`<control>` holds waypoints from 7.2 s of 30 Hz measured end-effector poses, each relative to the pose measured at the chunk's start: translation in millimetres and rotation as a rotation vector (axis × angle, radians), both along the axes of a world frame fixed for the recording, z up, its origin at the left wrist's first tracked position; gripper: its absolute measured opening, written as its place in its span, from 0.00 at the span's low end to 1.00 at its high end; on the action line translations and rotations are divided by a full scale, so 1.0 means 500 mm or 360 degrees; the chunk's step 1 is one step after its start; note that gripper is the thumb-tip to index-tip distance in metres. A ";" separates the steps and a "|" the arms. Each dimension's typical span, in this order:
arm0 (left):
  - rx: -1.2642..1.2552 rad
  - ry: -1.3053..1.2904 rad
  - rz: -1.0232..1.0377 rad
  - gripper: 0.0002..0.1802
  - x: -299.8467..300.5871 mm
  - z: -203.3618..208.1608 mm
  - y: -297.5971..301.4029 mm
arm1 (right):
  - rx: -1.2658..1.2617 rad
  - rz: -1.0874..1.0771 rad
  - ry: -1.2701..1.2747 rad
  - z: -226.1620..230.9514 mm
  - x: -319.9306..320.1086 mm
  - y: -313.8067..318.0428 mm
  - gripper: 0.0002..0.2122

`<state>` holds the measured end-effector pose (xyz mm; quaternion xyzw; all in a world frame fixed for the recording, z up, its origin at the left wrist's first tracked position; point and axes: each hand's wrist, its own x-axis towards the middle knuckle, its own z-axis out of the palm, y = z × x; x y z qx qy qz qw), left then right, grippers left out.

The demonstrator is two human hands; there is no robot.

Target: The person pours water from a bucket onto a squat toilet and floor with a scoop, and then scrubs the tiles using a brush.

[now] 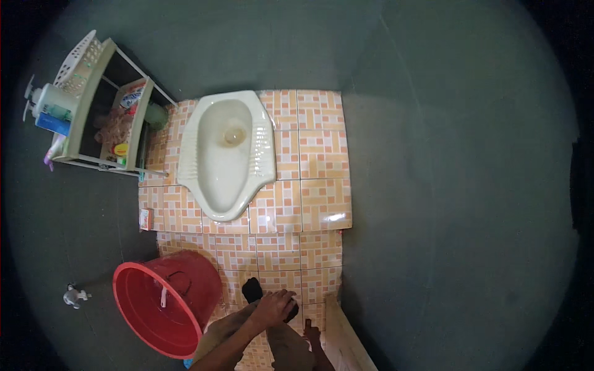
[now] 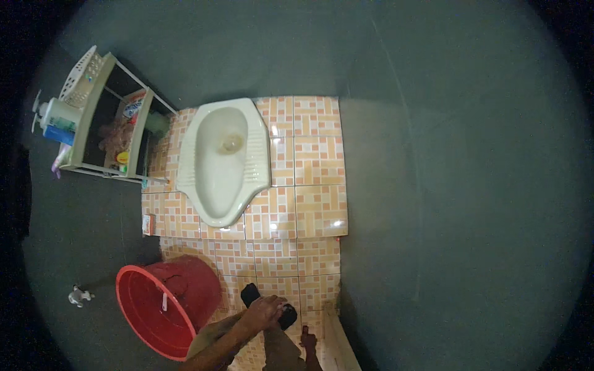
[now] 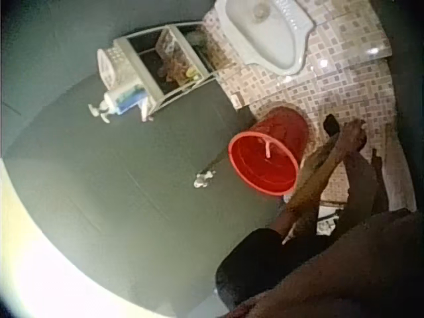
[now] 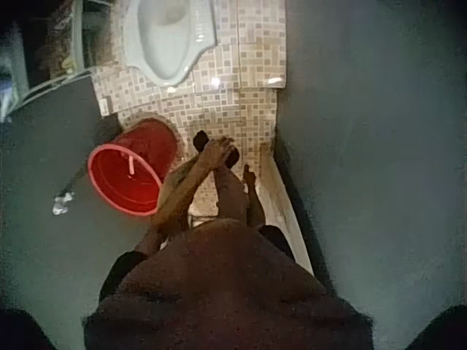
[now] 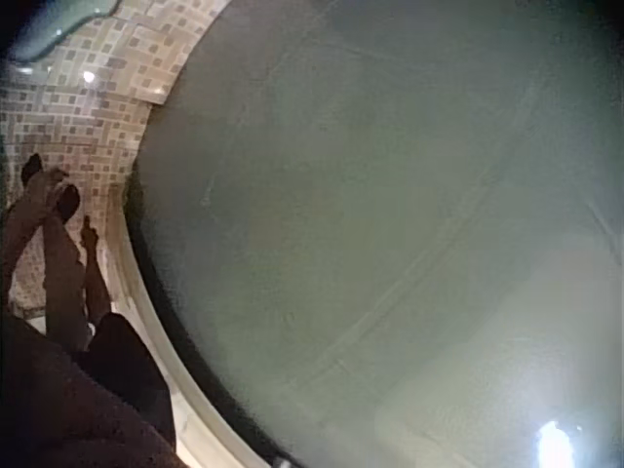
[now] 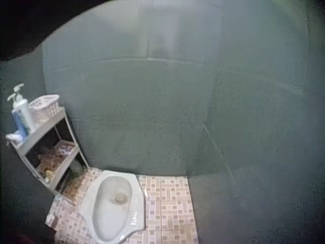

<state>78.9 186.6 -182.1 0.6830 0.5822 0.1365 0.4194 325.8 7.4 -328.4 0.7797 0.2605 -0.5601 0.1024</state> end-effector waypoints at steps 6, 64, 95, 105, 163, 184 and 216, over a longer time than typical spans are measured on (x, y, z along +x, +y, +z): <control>-0.0309 -0.0199 0.0112 0.19 -0.132 0.131 -0.040 | -0.0132 -0.0283 0.0091 0.172 -0.037 0.224 0.23; -0.1258 0.0000 0.0636 0.13 -0.350 1.039 -0.259 | 0.0159 0.0637 0.0126 1.336 -0.161 0.245 0.19; -0.1344 0.0072 0.0762 0.14 -0.511 1.122 -0.195 | -0.0058 0.1123 0.0641 1.460 -0.226 0.450 0.16; -0.1417 0.0110 0.0676 0.14 -0.457 1.035 -0.002 | 0.0562 0.0725 0.0003 1.465 -0.264 0.914 0.17; -0.0148 0.0670 -0.0655 0.16 -0.117 0.012 1.195 | 0.1736 0.0424 0.0180 -0.004 -0.317 1.666 0.18; 0.0054 0.0722 -0.0536 0.19 -0.163 0.051 1.288 | 0.1284 0.0313 0.0225 -0.057 -0.347 1.594 0.09; 0.0373 0.1011 -0.0246 0.15 -0.304 0.194 1.158 | 0.2058 0.0714 -0.0501 -0.150 -0.404 1.802 0.16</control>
